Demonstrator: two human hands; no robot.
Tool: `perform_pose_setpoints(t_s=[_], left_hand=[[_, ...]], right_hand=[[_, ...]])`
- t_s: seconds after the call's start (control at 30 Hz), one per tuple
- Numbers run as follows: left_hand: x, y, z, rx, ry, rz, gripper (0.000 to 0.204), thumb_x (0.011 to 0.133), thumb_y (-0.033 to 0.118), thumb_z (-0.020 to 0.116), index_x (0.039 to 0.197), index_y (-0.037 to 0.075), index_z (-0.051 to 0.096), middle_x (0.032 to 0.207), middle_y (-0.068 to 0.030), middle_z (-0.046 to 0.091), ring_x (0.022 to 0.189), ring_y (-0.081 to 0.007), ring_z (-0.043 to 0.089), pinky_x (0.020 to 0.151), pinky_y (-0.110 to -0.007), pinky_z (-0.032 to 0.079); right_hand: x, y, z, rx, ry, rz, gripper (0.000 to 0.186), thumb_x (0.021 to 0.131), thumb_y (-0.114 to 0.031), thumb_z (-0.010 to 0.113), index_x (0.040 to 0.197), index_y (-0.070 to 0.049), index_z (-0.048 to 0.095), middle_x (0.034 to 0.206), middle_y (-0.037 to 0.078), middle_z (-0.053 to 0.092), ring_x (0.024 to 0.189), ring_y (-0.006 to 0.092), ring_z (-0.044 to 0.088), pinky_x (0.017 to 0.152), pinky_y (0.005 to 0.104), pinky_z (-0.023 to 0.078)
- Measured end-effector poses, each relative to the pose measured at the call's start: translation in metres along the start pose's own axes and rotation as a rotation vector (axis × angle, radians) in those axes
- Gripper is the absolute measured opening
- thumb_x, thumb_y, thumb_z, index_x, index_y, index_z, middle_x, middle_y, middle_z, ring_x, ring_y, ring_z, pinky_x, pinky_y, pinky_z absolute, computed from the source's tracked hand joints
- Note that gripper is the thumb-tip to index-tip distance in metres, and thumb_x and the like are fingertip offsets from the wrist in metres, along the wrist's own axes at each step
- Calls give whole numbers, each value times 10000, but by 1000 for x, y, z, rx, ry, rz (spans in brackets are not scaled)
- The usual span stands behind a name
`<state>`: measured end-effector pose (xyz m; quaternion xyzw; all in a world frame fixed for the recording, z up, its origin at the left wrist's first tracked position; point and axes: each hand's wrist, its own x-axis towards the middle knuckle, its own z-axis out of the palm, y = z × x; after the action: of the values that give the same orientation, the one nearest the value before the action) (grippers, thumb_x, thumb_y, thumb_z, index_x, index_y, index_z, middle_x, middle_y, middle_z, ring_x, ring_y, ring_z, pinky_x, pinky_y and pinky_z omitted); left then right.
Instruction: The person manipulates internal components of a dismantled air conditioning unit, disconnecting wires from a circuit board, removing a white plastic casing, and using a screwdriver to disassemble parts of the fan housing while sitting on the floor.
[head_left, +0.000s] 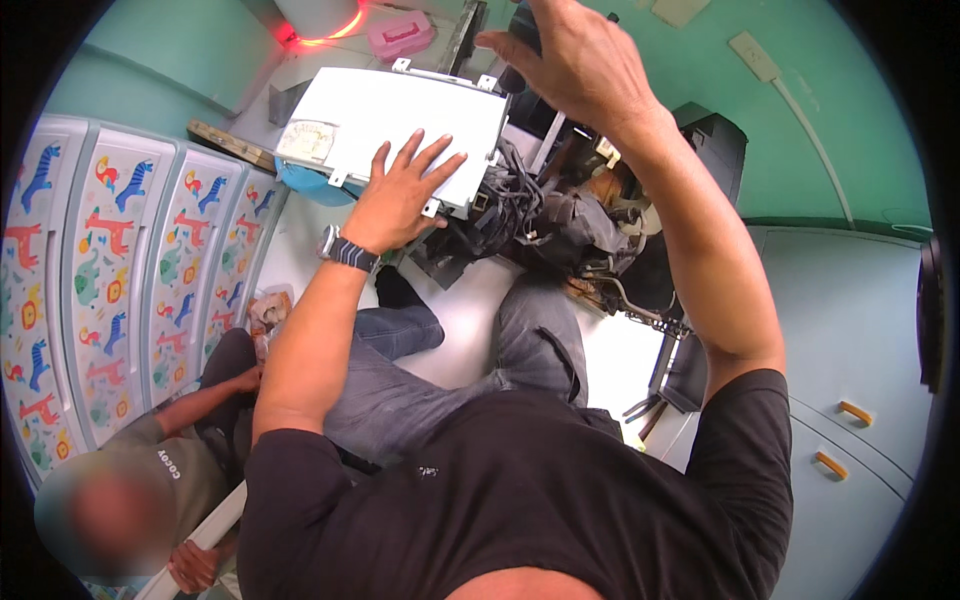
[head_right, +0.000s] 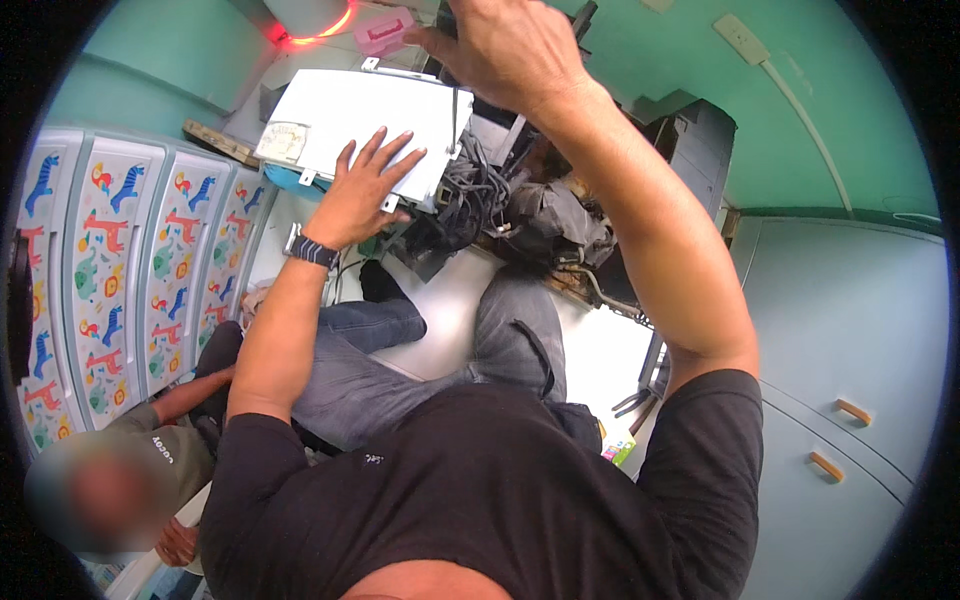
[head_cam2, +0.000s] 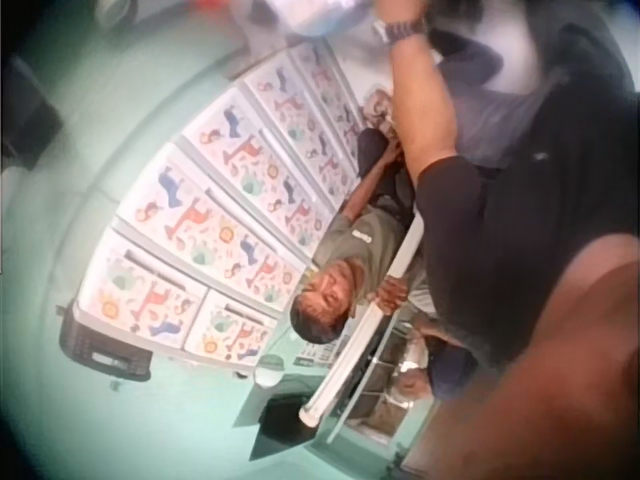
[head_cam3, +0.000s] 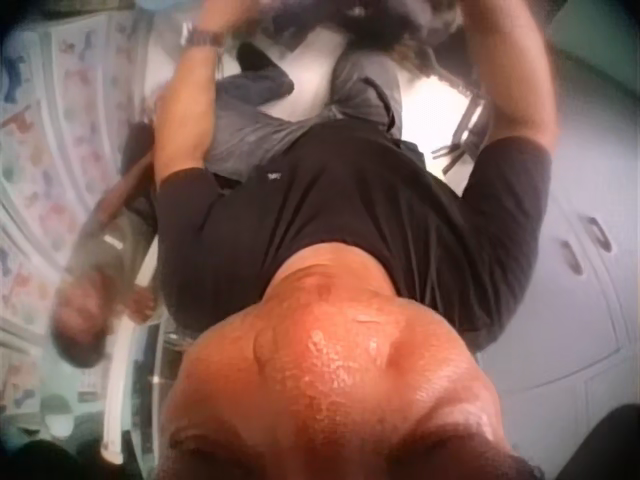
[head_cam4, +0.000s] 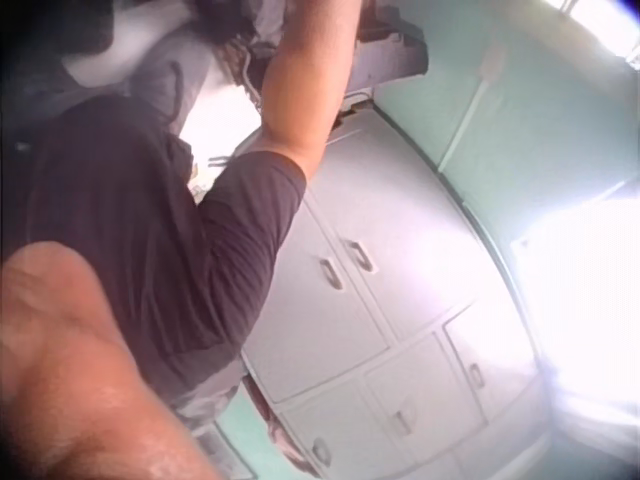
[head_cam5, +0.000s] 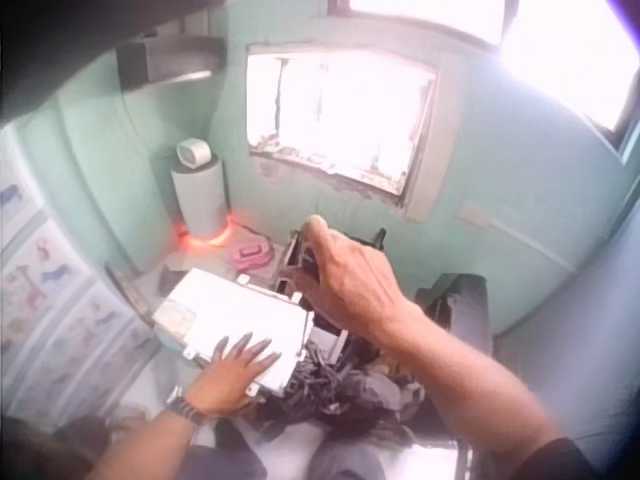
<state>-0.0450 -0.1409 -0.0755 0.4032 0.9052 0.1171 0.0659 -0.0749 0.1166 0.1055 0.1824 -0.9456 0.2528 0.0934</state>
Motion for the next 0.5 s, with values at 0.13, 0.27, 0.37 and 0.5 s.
perform_pose_setpoints(t_s=[0.13, 0.27, 0.37, 0.5], left_hand=[[-3, -4, 1, 19, 1, 3, 1039, 742, 292, 865, 1604, 293, 286, 1678, -10, 240, 1559, -323, 170, 1223, -624, 171], [2, 1, 7, 62, 16, 25, 948, 828, 315, 800, 1613, 274, 270, 1686, -31, 222, 1560, -337, 161, 1202, -655, 164], [-1, -3, 7, 55, 21, 20, 921, 853, 311, 776, 1616, 268, 262, 1692, -41, 208, 1561, -346, 157, 1192, -672, 156], [-4, -3, 7, 38, 20, 12, 921, 851, 308, 775, 1615, 256, 262, 1692, -46, 206, 1560, -350, 162, 1188, -677, 159]], right_hand=[[8, -5, -23, 388, -279, -67, 532, 910, -136, 704, 1391, -74, 486, 1270, 232, 605, 1195, 351, 620, 996, 405, 502], [-5, -5, 6, -103, 213, -27, 511, 871, -197, 780, 1277, -53, 506, 1083, 218, 648, 986, 381, 671, 876, 428, 543], [2, -4, 2, -17, 86, -22, 475, 878, -166, 764, 1251, -38, 499, 1113, 218, 621, 1028, 365, 645, 908, 425, 526], [0, -15, 3, 141, -8, -4, 398, 884, -190, 781, 1221, -74, 604, 1135, 165, 662, 1002, 260, 666, 870, 392, 539]])
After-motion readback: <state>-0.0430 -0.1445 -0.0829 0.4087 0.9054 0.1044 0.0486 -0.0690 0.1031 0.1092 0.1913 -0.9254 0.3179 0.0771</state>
